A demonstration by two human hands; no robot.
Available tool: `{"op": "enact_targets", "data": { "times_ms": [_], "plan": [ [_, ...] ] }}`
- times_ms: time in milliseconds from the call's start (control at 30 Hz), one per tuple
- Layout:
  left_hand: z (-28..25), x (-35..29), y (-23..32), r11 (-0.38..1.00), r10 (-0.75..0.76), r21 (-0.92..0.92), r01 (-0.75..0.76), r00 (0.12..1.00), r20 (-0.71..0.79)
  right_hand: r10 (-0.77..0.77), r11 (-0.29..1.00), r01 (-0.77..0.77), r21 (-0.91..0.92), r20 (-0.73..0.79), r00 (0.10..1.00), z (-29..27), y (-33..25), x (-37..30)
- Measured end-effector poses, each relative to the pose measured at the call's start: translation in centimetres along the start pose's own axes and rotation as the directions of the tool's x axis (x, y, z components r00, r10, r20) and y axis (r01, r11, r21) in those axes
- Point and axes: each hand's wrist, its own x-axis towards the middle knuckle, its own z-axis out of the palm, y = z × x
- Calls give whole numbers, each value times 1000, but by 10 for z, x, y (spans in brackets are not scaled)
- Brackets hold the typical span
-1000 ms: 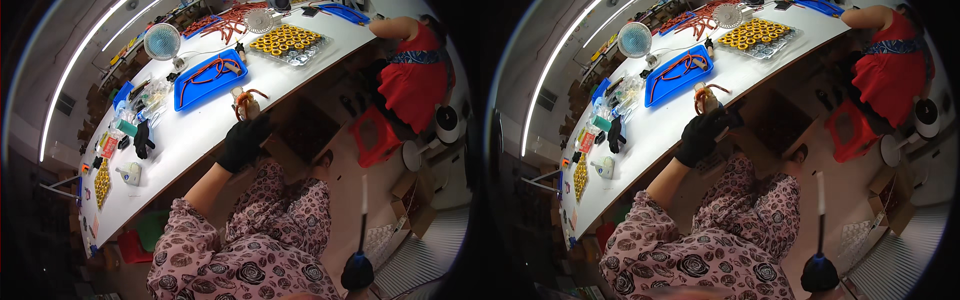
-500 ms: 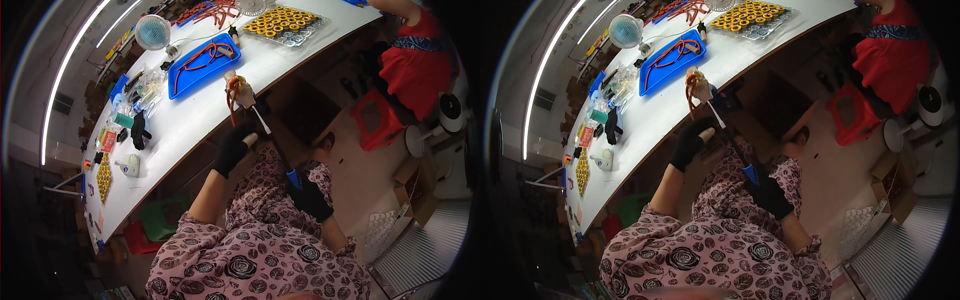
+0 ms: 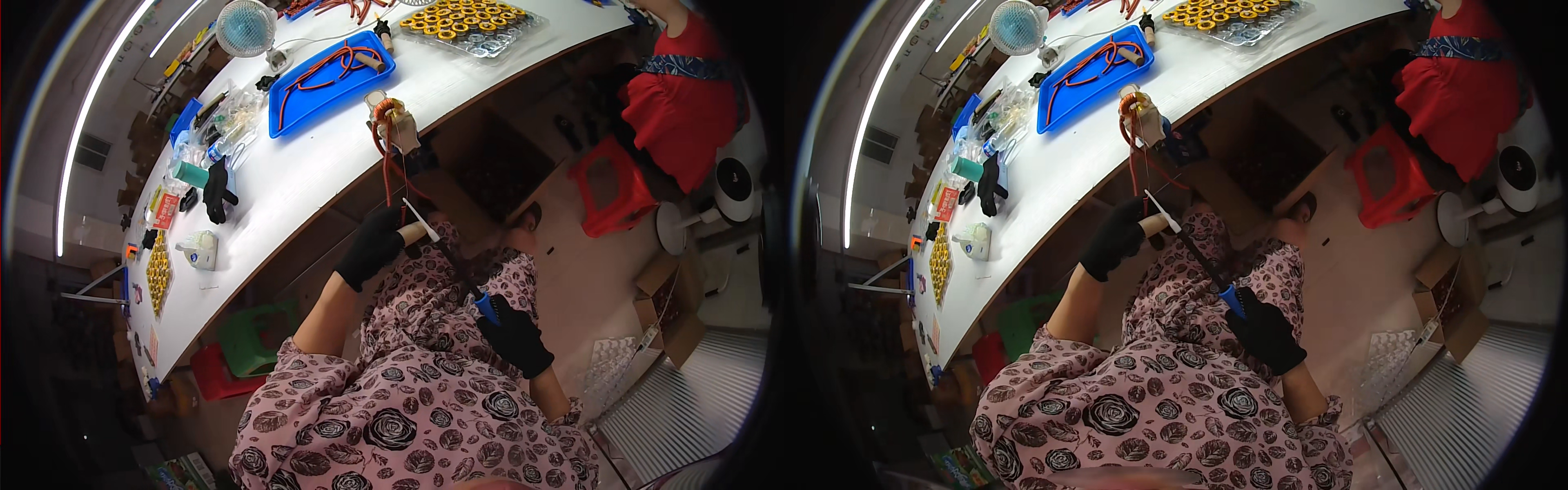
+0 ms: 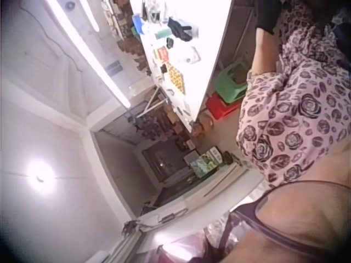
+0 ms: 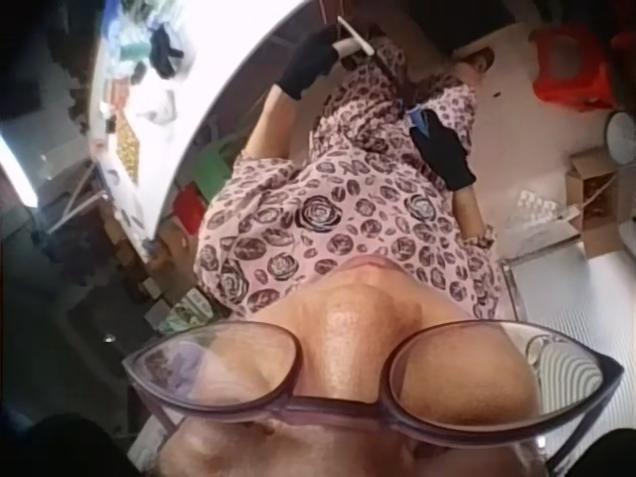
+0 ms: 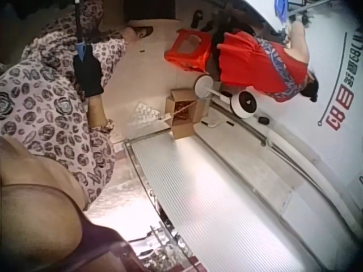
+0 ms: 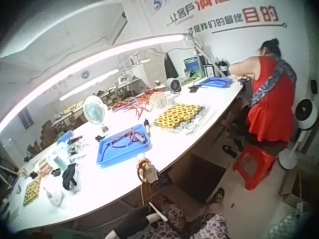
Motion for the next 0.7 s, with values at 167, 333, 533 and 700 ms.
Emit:
{"op": "enact_targets", "data": {
  "times_ms": [167,333,533,700],
  "plan": [
    [-2,-9,-16,596,424,774,-215,902,-76,25,997,-26,-76,-22,999,-13,-1,-19],
    [4,-18,16,412,575,863,-292,818,2,80,988,-85,-125,-47,996,-26,3,-34],
    [-35,18,-12,473,316,802,-364,920,231,231,966,-237,106,63,971,-38,4,-29],
    [-29,40,22,547,613,695,-467,788,47,144,973,-151,174,55,988,-25,38,-64]
  ]
}}
